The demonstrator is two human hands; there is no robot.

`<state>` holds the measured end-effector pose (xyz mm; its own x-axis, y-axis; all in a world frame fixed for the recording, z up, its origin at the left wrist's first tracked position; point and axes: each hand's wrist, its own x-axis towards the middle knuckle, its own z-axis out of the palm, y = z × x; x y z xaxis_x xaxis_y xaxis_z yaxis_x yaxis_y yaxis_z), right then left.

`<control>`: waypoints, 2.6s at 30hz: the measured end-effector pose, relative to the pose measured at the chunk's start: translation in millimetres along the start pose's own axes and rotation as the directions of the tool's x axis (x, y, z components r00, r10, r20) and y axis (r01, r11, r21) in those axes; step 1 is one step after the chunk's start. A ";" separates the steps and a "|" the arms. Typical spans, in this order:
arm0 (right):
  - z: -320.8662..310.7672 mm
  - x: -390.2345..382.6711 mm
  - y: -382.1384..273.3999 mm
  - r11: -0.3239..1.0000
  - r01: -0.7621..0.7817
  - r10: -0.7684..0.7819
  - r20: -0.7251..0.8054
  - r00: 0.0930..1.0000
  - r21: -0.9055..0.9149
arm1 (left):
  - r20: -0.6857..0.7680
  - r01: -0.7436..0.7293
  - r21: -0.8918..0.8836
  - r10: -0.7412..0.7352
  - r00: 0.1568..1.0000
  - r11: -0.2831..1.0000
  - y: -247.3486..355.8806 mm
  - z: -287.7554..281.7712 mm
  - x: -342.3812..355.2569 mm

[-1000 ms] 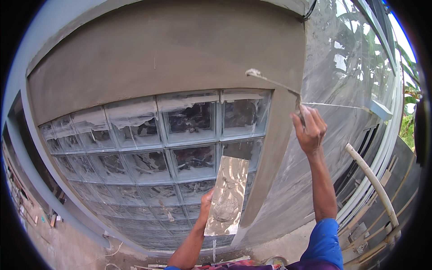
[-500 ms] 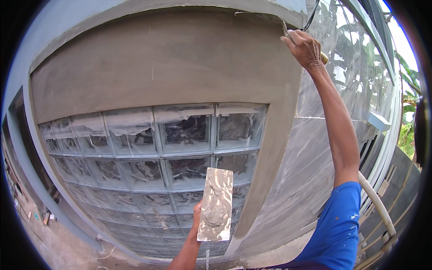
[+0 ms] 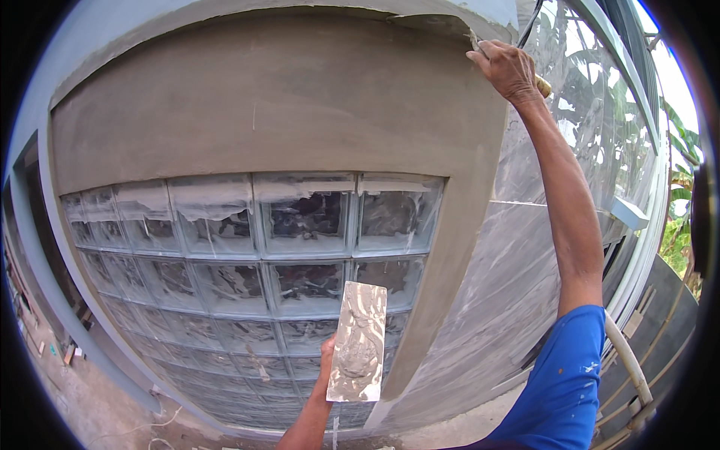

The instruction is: The person applies plaster to a wall section above a grid of glass blocks using a trowel and a hawk, smoothing the material across the surface with repeated strokes.

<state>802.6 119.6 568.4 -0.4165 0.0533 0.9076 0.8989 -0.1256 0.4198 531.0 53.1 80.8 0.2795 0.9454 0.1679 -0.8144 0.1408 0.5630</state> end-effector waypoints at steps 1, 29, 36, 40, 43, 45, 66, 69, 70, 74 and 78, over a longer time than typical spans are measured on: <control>-1.8 0.0 2.3 1.000 -0.008 0.008 0.010 1.000 0.003 | 0.001 0.012 -0.012 -0.012 1.000 1.000 -0.1 -0.7 0.8; -13.9 21.0 -5.7 0.991 0.129 -0.130 -0.028 0.991 -0.028 | 0.015 0.118 -0.144 -0.117 0.993 0.982 9.3 10.5 -2.8; -21.6 33.5 -15.2 0.997 0.057 -0.051 0.101 0.994 -0.059 | 0.036 0.084 -0.121 -0.080 0.996 0.989 9.9 12.0 -2.4; -28.0 33.8 -12.7 0.998 0.036 -0.030 0.115 0.993 -0.048 | 0.021 0.092 -0.151 -0.090 0.996 0.984 6.5 12.3 -1.5; -30.9 29.3 -6.1 0.996 0.041 -0.031 0.137 0.990 -0.075 | 0.020 0.143 -0.205 -0.142 0.990 0.968 6.1 6.1 0.1; -27.8 26.3 1.9 0.994 0.046 -0.034 0.125 0.992 -0.098 | 0.014 0.167 -0.228 -0.168 0.986 0.959 3.7 -2.8 2.6; -80.7 -181.1 -44.5 0.223 -0.813 -0.178 0.842 0.509 0.538 | 0.012 0.181 -0.330 -0.187 0.982 0.926 27.4 29.1 14.9; -84.4 -234.7 -98.1 0.049 -0.914 -0.527 0.788 0.319 0.402 | 0.080 0.183 -0.383 -0.165 0.983 0.905 27.9 31.5 14.6; -83.5 -248.4 -111.1 0.003 -0.928 -0.613 0.734 0.292 0.372 | 0.082 0.183 -0.412 -0.164 0.983 0.893 26.5 32.6 14.6; -79.0 -287.0 -125.5 0.069 -0.980 -0.671 0.736 0.092 0.186 | 0.004 0.148 -0.356 -0.157 0.988 0.923 29.8 48.2 9.1; -73.4 -299.4 -87.2 0.191 -0.976 -0.623 0.781 -0.037 0.107 | 0.066 0.174 -0.356 -0.161 0.985 0.918 20.9 24.1 9.4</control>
<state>838.9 41.9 259.8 -0.4383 0.8502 -0.2917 0.5929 0.0297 -0.8047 528.9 57.8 113.6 0.4398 0.8889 0.1280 -0.8802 0.3983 0.2582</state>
